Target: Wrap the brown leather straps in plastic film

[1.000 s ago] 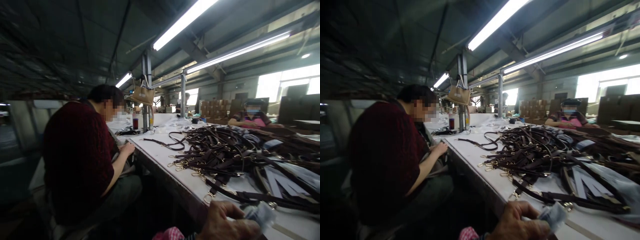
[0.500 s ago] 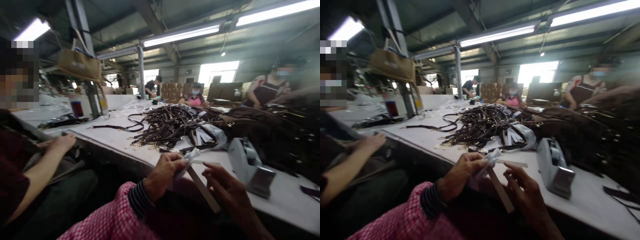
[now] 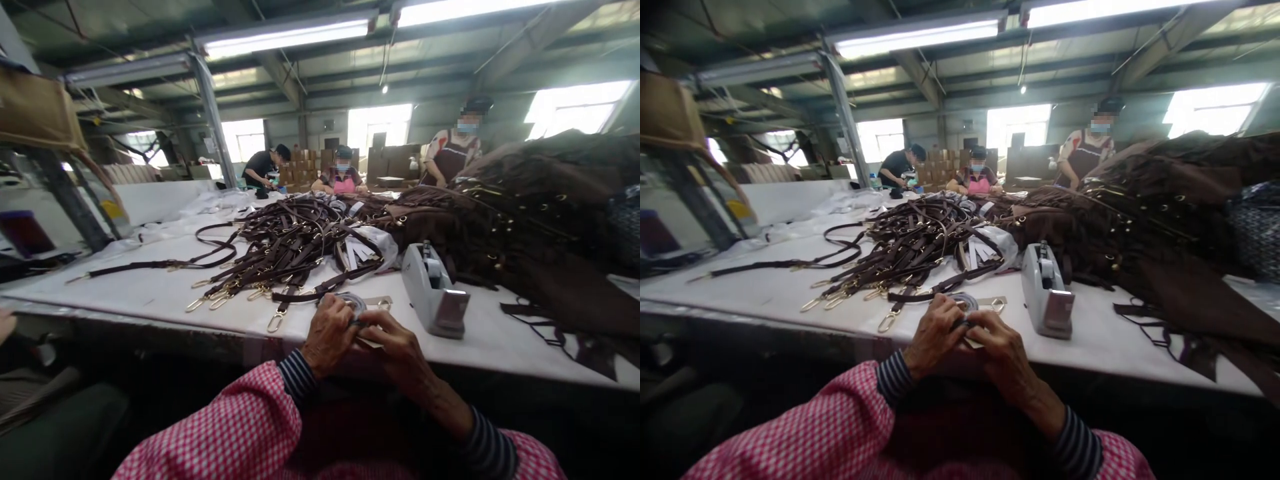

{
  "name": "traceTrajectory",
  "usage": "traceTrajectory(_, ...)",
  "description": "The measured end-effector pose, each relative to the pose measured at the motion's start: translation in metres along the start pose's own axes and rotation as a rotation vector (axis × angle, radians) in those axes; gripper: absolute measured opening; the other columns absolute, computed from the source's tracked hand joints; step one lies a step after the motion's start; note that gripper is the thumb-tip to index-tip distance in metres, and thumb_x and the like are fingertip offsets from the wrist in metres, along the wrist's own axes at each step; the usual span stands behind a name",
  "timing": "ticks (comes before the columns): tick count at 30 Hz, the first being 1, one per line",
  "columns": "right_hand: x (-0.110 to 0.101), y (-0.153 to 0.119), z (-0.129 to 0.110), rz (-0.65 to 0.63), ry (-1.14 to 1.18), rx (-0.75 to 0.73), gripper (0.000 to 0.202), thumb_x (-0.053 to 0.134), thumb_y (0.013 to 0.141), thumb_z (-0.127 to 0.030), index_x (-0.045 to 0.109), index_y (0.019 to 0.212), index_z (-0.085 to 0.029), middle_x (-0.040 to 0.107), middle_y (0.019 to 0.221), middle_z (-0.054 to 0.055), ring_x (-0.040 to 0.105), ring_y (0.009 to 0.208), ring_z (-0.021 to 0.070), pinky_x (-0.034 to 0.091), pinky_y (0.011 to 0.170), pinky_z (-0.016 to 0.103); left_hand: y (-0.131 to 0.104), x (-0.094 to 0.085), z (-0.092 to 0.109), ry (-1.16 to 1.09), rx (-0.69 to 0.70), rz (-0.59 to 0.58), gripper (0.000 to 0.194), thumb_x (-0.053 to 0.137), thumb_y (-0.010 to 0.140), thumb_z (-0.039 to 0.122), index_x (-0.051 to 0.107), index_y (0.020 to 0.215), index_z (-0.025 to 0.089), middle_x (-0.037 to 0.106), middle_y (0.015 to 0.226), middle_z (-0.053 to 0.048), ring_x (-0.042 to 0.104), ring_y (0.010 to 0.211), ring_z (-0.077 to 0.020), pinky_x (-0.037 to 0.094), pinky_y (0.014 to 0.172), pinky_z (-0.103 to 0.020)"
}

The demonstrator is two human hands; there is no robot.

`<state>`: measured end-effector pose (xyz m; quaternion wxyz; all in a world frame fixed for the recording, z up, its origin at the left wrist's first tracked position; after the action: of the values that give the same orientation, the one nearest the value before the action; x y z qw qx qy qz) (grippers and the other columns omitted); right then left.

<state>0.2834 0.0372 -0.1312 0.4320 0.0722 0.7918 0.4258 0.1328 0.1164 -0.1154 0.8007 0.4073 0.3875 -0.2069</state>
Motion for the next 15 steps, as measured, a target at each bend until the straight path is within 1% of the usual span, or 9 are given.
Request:
traceTrajectory(1,0.002,-0.001,0.003,-0.032,0.02,0.026,0.032,0.055,0.081,0.005,0.068,0.095,-0.021,0.071,0.115,0.01,0.071,0.101,0.0224,0.059,0.082,0.031,-0.002,0.005,-0.003,-0.014,-0.004,0.002,0.014,0.064,0.095,0.018,0.068,0.081,0.017,0.068,0.093,-0.009,0.053,0.098,-0.0278,0.048,0.093,-0.044)
traceTrajectory(3,0.004,0.001,0.006,-0.095,0.031,0.054,0.029,0.057,0.081,0.005,0.066,0.092,-0.02,0.072,0.112,0.008,0.072,0.097,0.0209,0.058,0.08,0.028,-0.004,0.01,-0.007,-0.039,-0.011,0.012,0.013,0.064,0.094,0.017,0.069,0.082,0.017,0.068,0.093,-0.01,0.053,0.101,-0.0281,0.048,0.095,-0.045)
traceTrajectory(6,0.002,0.006,0.008,-0.173,0.038,0.074,0.031,0.056,0.081,0.006,0.067,0.092,-0.02,0.072,0.111,0.008,0.071,0.098,0.021,0.055,0.082,0.029,-0.004,0.008,-0.011,-0.083,-0.027,0.027,0.015,0.064,0.095,0.018,0.07,0.081,0.017,0.069,0.091,-0.009,0.053,0.101,-0.0282,0.048,0.094,-0.045)
traceTrajectory(9,-0.003,0.013,0.012,-0.221,0.1,0.147,0.027,0.053,0.087,0.002,0.069,0.092,-0.02,0.073,0.105,0.007,0.07,0.091,0.0194,0.053,0.08,0.028,-0.004,0.003,-0.013,-0.132,-0.03,0.027,0.012,0.065,0.094,0.019,0.072,0.084,0.017,0.07,0.092,-0.008,0.055,0.102,-0.0278,0.049,0.095,-0.043)
traceTrajectory(11,-0.006,0.019,0.016,-0.229,0.154,0.183,0.022,0.054,0.092,-0.004,0.07,0.091,-0.019,0.071,0.095,0.006,0.067,0.084,0.0186,0.05,0.077,0.029,-0.004,0.0,-0.014,-0.167,-0.023,0.021,0.009,0.065,0.094,0.02,0.074,0.094,0.018,0.072,0.097,-0.007,0.057,0.104,-0.0268,0.049,0.096,-0.042)
traceTrajectory(12,-0.007,0.023,0.018,-0.233,0.184,0.192,0.021,0.055,0.093,-0.007,0.072,0.09,-0.019,0.07,0.091,0.006,0.066,0.081,0.0186,0.049,0.076,0.029,-0.004,-0.002,-0.014,-0.205,-0.041,0.025,0.012,0.064,0.095,0.02,0.074,0.101,0.019,0.073,0.099,-0.006,0.059,0.105,-0.0261,0.049,0.097,-0.041)
traceTrajectory(15,-0.009,0.036,0.024,-0.271,0.296,0.247,0.02,0.058,0.093,-0.013,0.076,0.088,-0.018,0.07,0.087,0.006,0.064,0.078,0.0192,0.046,0.075,0.03,-0.003,-0.005,-0.015,-0.357,-0.174,0.059,0.026,0.059,0.097,0.022,0.069,0.12,0.025,0.073,0.101,-0.004,0.064,0.103,-0.0245,0.051,0.096,-0.039)
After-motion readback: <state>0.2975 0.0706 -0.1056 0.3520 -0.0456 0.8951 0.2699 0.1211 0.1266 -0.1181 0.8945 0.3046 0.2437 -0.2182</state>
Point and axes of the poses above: each hand's wrist, its own y-axis towards the middle knuckle, its own x-axis out of the palm, z = x × y, the point moved 2 cm from there along y, towards the middle knuckle
